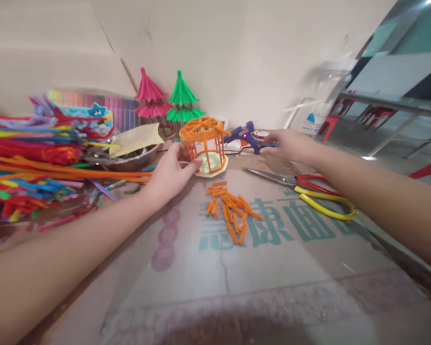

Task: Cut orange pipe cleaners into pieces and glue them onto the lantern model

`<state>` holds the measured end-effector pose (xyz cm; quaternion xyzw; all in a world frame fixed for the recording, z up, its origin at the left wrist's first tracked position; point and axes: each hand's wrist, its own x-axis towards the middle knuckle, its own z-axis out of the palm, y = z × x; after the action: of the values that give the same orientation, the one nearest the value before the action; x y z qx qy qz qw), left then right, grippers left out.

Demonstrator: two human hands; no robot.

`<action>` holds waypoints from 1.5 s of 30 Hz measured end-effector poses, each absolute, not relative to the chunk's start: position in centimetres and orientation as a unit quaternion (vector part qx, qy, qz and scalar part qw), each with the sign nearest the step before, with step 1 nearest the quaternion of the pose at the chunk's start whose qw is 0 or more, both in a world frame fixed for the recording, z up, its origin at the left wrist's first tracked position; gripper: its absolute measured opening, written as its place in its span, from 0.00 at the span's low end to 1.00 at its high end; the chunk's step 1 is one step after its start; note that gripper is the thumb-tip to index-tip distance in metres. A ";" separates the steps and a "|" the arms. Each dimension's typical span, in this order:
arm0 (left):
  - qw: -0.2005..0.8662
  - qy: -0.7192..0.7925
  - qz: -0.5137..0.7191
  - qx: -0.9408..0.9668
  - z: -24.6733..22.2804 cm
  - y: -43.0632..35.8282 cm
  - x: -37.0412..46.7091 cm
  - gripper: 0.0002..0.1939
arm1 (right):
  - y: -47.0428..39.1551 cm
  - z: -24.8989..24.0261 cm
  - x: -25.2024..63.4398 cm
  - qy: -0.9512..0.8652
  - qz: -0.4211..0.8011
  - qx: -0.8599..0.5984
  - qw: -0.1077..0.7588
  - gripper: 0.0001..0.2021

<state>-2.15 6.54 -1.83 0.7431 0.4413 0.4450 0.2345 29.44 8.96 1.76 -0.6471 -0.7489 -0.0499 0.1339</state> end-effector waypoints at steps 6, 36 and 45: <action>0.229 0.445 0.445 0.743 -2.0 6.6 -2.1 0.15 | 1.9 1.8 25.2 -0.828 0.011 -0.528 0.188 0.09; 0.190 0.439 0.433 0.764 -2.0 6.3 -2.8 0.16 | -0.9 1.7 17.6 -0.603 0.455 -0.413 0.508 0.13; 0.160 0.434 0.410 0.786 -1.7 5.5 -2.7 0.16 | -0.6 1.1 16.1 -0.601 0.439 -0.388 0.543 0.17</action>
<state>-2.66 5.51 -1.71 0.7856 0.4344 0.4104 0.1604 16.11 -0.59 1.13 -0.3884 -0.6007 0.4393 0.5434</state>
